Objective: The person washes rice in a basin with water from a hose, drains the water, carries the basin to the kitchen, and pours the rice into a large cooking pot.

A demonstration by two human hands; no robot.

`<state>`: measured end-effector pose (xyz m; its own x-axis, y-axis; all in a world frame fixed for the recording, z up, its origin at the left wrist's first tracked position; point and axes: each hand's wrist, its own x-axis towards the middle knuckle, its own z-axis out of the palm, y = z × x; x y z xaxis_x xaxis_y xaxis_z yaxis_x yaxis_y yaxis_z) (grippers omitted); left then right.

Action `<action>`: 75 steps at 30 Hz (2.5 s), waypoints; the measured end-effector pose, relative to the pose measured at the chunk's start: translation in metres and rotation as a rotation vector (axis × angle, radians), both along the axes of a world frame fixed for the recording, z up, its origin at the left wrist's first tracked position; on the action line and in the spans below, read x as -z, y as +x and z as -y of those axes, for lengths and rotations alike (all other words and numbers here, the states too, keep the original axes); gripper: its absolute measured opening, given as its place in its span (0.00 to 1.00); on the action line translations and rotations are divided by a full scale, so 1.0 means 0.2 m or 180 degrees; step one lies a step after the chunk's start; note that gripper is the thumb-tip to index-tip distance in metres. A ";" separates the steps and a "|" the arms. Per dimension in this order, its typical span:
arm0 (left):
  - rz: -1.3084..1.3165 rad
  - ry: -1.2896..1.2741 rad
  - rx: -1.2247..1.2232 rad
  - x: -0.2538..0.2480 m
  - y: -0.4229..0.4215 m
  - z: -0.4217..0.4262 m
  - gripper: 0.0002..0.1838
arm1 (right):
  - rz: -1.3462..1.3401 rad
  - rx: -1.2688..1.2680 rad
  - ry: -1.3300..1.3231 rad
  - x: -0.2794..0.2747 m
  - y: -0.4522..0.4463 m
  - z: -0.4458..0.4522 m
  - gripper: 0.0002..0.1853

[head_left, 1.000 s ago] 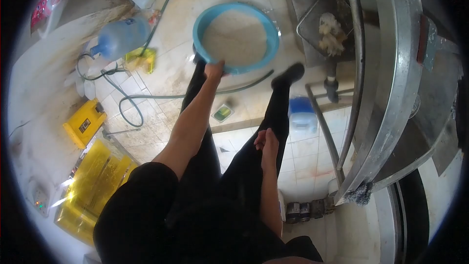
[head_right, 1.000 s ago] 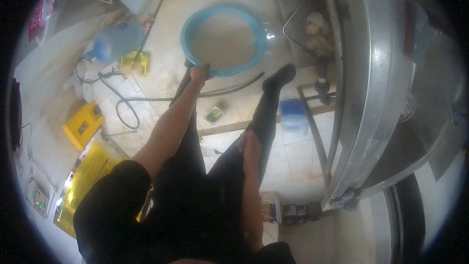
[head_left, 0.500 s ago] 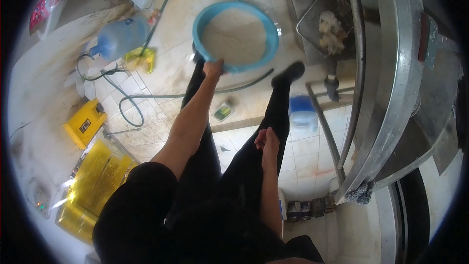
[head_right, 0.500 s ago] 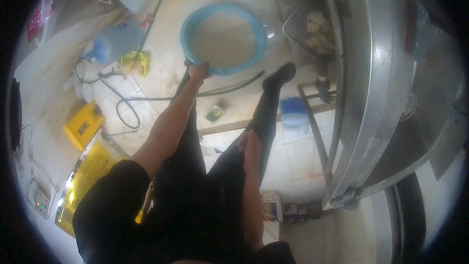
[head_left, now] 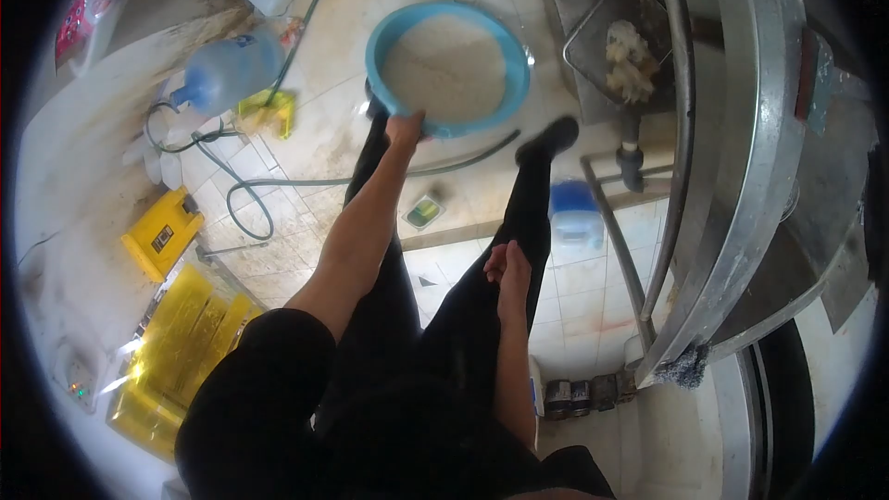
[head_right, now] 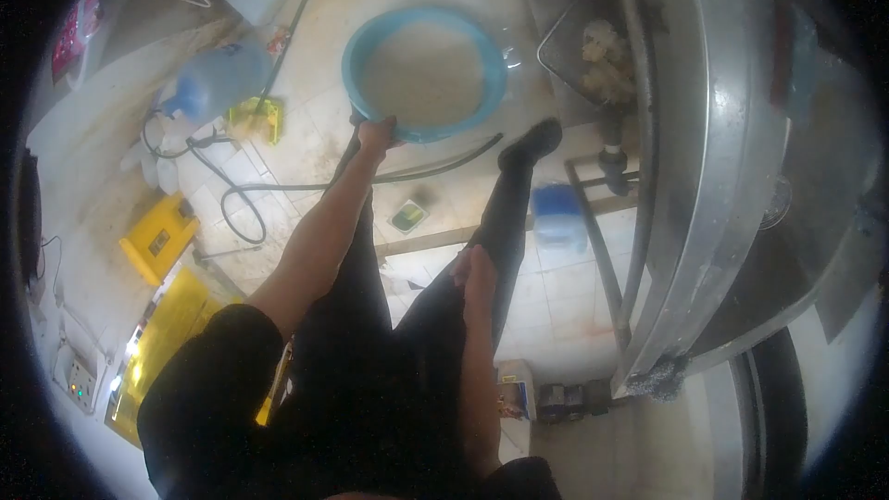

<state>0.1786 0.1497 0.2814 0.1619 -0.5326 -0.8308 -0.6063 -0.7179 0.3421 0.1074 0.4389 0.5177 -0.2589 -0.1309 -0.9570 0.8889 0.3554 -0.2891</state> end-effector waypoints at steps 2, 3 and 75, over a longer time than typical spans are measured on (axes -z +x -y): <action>-0.0047 -0.0052 -0.0003 0.00 0.02 -0.01 0.23 | -0.0063 0.0037 -0.0148 -0.01 0.00 0.00 0.21; -0.0038 -0.0052 0.0024 0.01 0.02 -0.01 0.23 | -0.0056 0.0035 -0.0146 -0.01 0.00 0.00 0.21; -0.0030 0.0234 -0.0043 -0.15 -0.10 0.05 0.25 | -0.3824 -0.4429 0.0188 1.27 -0.26 0.74 0.18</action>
